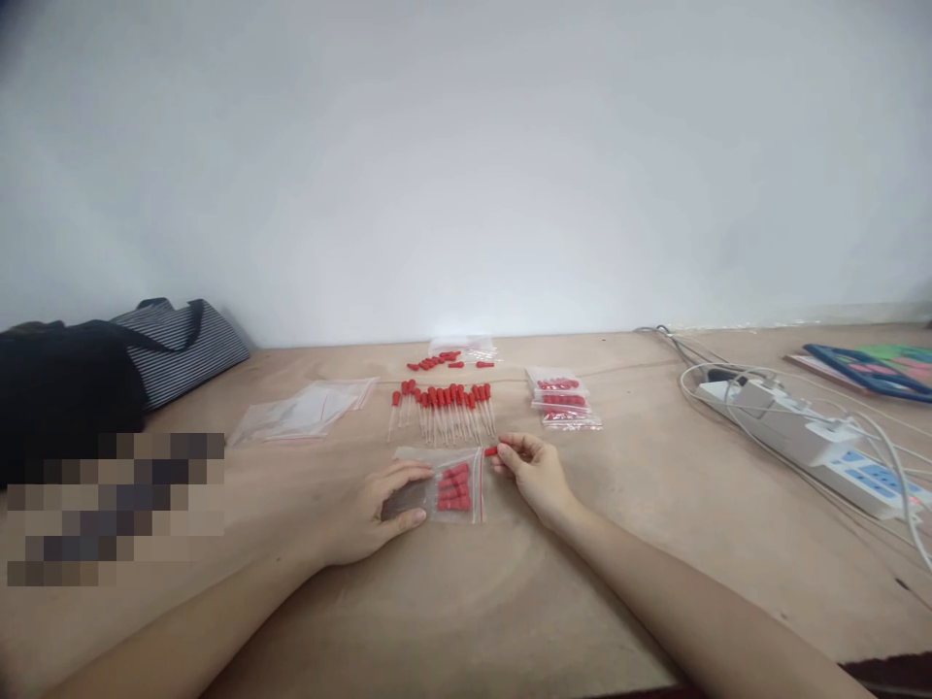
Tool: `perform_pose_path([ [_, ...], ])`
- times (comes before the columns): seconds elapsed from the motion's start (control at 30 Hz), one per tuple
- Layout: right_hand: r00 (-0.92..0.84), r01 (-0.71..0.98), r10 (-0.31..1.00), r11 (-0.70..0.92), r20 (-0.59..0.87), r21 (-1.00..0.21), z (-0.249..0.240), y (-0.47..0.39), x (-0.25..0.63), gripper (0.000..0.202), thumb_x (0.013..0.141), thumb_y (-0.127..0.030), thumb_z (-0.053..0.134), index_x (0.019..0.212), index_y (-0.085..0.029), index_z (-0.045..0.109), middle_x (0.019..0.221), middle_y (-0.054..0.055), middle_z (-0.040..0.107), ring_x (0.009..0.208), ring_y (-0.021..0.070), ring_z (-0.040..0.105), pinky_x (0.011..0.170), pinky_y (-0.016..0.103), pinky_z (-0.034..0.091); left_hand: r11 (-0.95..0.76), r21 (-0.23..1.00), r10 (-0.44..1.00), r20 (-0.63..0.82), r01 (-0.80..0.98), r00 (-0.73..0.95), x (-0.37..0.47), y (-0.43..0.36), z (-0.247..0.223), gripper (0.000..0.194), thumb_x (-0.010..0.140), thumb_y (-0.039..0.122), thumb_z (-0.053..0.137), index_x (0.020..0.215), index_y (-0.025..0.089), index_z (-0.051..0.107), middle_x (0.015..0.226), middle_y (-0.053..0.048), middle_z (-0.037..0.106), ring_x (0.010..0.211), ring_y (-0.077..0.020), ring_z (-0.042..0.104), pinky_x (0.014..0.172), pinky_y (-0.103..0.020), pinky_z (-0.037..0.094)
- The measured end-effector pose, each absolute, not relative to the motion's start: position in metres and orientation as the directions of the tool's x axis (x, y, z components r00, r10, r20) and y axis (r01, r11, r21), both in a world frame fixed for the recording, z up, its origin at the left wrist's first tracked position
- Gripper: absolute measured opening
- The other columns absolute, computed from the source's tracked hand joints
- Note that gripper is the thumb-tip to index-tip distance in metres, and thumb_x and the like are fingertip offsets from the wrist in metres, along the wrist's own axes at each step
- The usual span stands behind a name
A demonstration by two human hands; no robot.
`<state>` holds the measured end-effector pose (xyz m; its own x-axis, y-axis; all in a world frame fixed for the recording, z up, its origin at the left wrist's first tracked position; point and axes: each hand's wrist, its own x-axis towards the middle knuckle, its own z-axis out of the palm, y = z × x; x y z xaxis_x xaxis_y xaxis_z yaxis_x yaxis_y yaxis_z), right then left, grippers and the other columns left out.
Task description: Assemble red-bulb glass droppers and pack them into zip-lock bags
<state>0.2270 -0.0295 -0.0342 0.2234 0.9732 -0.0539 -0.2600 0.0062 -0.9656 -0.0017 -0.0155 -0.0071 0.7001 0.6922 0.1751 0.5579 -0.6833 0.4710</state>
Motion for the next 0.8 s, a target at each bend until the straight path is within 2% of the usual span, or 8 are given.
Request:
perform_pose_path([
  [0.1,0.209,-0.162,0.978,0.016,-0.019,-0.987,-0.035,-0.027,0.227,0.041,0.052,-0.037,0.073,0.08,-0.014,0.053,0.061,-0.001,0.061,0.047,0.0072,0.055,0.047,0.02,0.047,-0.683,0.474,0.691,0.176,0.555,0.701,-0.001,-0.016,-0.006,0.035,0.077,0.029,0.053,0.11,0.019,0.05,0.116,-0.007,0.054,0.105,-0.0217,0.049,0.092,-0.04,0.036],
  [0.23,0.149,0.048,0.988,0.023,0.03,-0.999,-0.041,-0.019,0.225,0.036,0.061,-0.045,0.065,0.073,-0.015,0.051,0.05,-0.005,0.053,0.033,0.0057,0.046,0.031,0.018,0.036,-0.694,0.475,0.679,0.181,0.542,0.711,-0.002,-0.015,-0.006,0.035,0.077,0.03,0.053,0.11,0.02,0.051,0.117,-0.007,0.053,0.106,-0.0213,0.049,0.093,-0.04,0.036],
  [0.43,0.056,0.229,0.993,0.084,0.099,-0.97,-0.044,-0.009,0.219,0.031,0.069,-0.047,0.057,0.07,-0.017,0.047,0.053,-0.005,0.052,0.034,0.0054,0.046,0.033,0.018,0.036,-0.684,0.457,0.693,0.166,0.568,0.701,-0.003,-0.014,-0.009,0.037,0.078,0.032,0.053,0.114,0.023,0.051,0.123,-0.007,0.049,0.112,-0.0223,0.045,0.098,-0.044,0.03],
  [0.53,-0.114,0.167,0.99,0.098,0.079,-0.981,-0.042,-0.009,0.219,0.032,0.07,-0.049,0.055,0.074,-0.018,0.045,0.045,-0.008,0.048,0.036,0.0073,0.048,0.036,0.018,0.038,-0.692,0.453,0.687,0.173,0.562,0.706,-0.004,-0.012,-0.011,0.038,0.078,0.033,0.053,0.115,0.025,0.051,0.126,-0.007,0.047,0.114,-0.0221,0.044,0.098,-0.043,0.031],
  [0.63,-0.296,0.07,0.954,0.076,0.052,-0.995,-0.04,-0.009,0.222,0.035,0.067,-0.049,0.058,0.077,-0.018,0.043,0.045,-0.008,0.05,0.04,0.0081,0.051,0.042,0.021,0.043,-0.706,0.451,0.673,0.189,0.546,0.715,-0.004,-0.012,-0.011,0.038,0.077,0.032,0.054,0.115,0.025,0.051,0.126,-0.006,0.047,0.114,-0.0219,0.044,0.099,-0.044,0.029],
  [0.73,-0.386,0.02,0.922,0.046,0.035,-0.999,-0.036,-0.008,0.226,0.037,0.065,-0.043,0.064,0.082,-0.018,0.043,0.058,-0.006,0.056,0.043,0.0067,0.052,0.043,0.021,0.044,-0.699,0.458,0.679,0.182,0.549,0.712,-0.004,-0.012,-0.011,0.038,0.077,0.033,0.054,0.115,0.025,0.051,0.126,-0.006,0.048,0.114,-0.0222,0.044,0.101,-0.046,0.026],
  [0.8,-0.396,-0.019,0.917,0.038,0.042,-0.999,-0.033,-0.007,0.227,0.046,0.062,-0.038,0.067,0.096,-0.021,0.042,0.075,-0.004,0.057,0.043,0.0045,0.052,0.041,0.019,0.043,-0.694,0.465,0.682,0.178,0.55,0.71,-0.004,-0.012,-0.011,0.038,0.077,0.033,0.054,0.115,0.025,0.051,0.126,-0.006,0.047,0.114,-0.0223,0.044,0.101,-0.047,0.025],
])
